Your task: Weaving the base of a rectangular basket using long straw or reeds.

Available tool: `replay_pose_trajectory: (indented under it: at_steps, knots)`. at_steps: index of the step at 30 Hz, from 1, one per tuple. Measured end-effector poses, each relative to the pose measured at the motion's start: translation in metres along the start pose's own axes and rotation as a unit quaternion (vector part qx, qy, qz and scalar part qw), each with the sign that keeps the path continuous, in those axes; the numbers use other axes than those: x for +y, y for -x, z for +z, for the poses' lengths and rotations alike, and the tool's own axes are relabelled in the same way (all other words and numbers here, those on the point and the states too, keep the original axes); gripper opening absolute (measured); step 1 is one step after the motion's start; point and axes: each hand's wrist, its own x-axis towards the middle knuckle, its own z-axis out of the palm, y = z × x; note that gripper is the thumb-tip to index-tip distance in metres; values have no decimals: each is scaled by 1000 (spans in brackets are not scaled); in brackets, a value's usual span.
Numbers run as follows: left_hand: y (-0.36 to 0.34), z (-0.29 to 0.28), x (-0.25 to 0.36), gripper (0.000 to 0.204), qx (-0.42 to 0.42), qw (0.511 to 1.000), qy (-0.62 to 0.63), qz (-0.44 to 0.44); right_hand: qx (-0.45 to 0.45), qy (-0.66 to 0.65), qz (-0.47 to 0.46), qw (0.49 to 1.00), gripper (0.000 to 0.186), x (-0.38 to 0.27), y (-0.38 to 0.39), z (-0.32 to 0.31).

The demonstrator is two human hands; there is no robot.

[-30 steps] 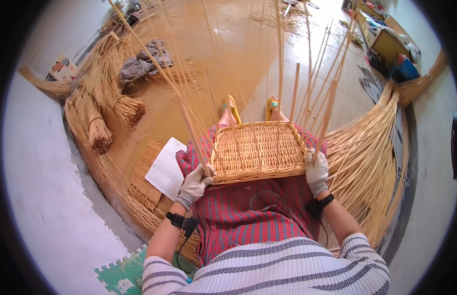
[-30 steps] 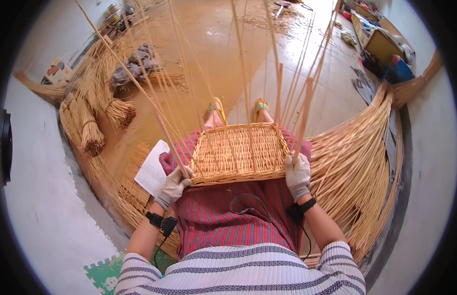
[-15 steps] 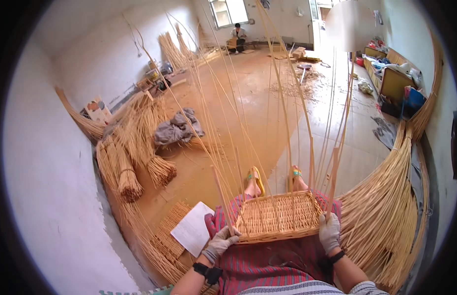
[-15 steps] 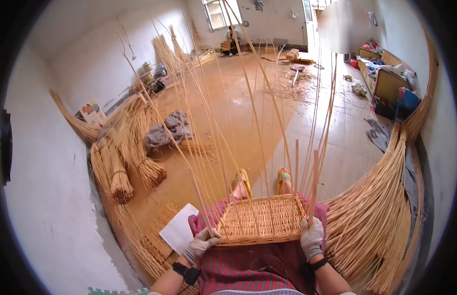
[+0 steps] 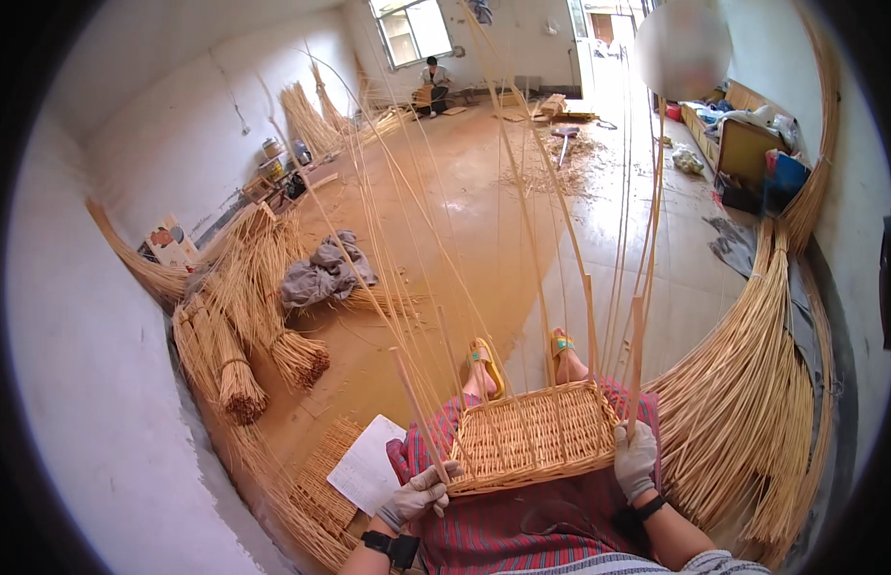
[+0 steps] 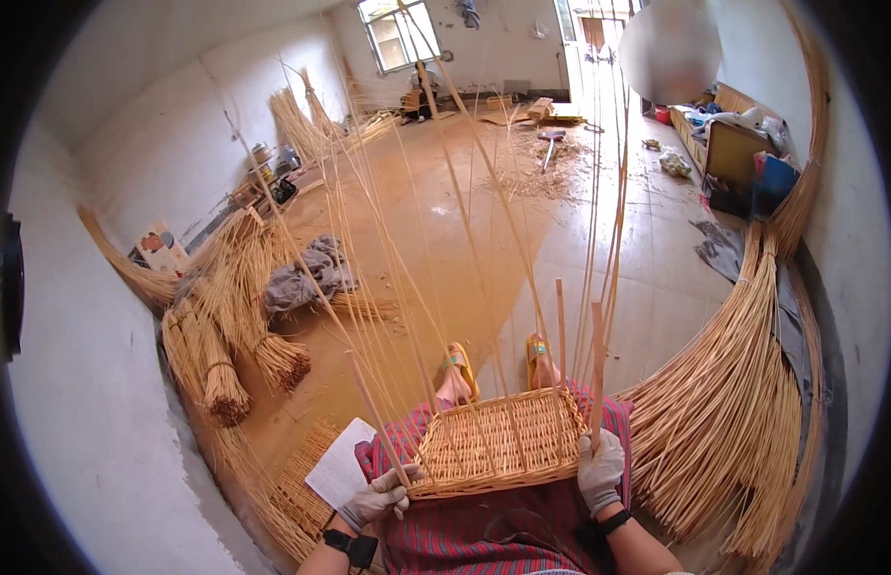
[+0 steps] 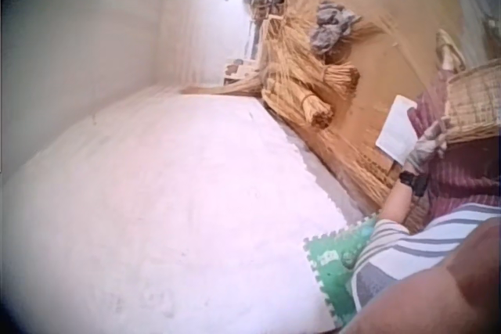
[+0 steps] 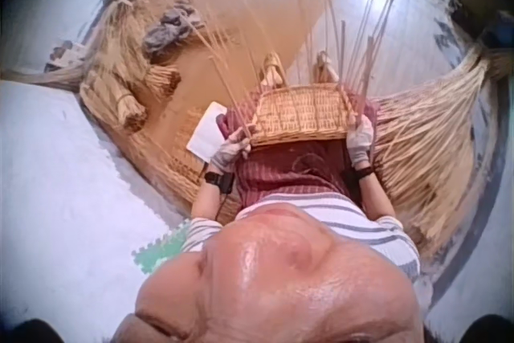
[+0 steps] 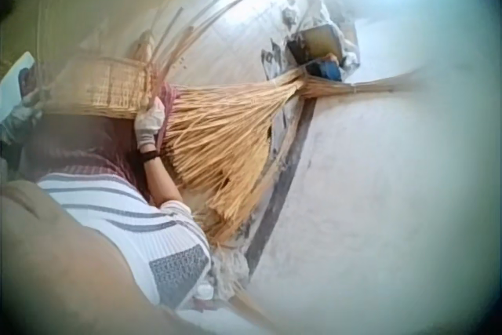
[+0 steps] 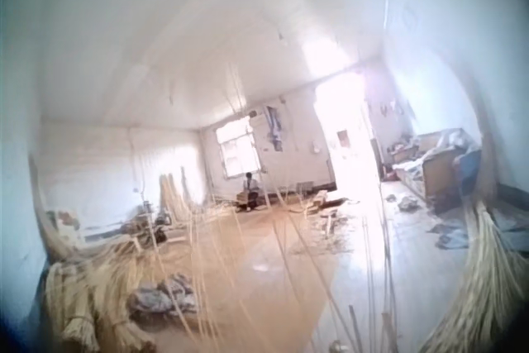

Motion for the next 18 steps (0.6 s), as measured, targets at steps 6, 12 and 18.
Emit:
replay_pose_trajectory:
  at_steps: [6, 12, 18]
  knots:
    - [-3, -11, -5, 46, -14, 998, -58, -18, 11, 20, -6, 1000, 14, 1, -2, 6]
    - [-2, -14, -12, 38, 32, 995, -94, -20, 1, 40, -25, 999, 12, -6, -4, 3]
    - [-20, -2, -28, 30, 152, 987, -53, 10, -26, 52, -33, 998, 14, -3, -8, 10]
